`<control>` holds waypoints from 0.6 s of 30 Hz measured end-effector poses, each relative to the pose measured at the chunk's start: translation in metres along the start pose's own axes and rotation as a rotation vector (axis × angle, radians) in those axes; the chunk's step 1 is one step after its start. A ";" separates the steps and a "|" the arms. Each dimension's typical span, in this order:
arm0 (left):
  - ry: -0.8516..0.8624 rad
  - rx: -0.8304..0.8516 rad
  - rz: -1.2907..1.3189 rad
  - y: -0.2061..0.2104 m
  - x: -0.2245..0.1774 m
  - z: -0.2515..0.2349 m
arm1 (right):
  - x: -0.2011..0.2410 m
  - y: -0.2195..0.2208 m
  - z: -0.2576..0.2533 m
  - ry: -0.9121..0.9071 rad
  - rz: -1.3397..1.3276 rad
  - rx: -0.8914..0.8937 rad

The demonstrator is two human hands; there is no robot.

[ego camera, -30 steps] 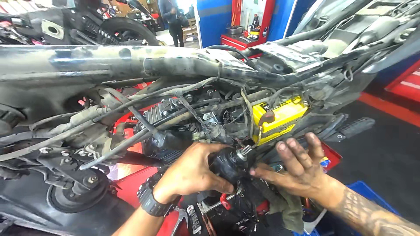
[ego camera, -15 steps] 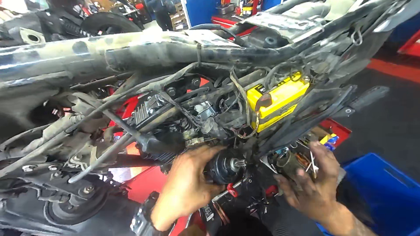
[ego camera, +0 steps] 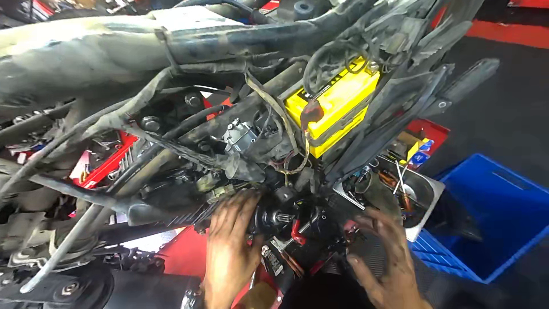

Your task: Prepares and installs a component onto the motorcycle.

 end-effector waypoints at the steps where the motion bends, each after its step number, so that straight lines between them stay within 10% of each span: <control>1: 0.003 -0.014 0.007 0.001 0.000 0.001 | 0.002 0.003 0.003 0.127 -0.224 -0.002; 8: -0.059 -0.065 -0.021 0.003 0.007 0.015 | 0.034 0.020 -0.006 0.509 -1.438 -0.022; 18: -0.125 -0.132 -0.064 -0.006 0.008 0.033 | 0.041 0.016 -0.014 0.601 -1.691 -0.001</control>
Point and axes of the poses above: each hand's wrist, its own z-axis away from the middle knuckle, its own y-axis out of the palm, x = y × z, the point moved 4 cm from there along -z, towards the middle knuckle, and after that the axes turned 10 degrees about -y, right-handed, at the moved point
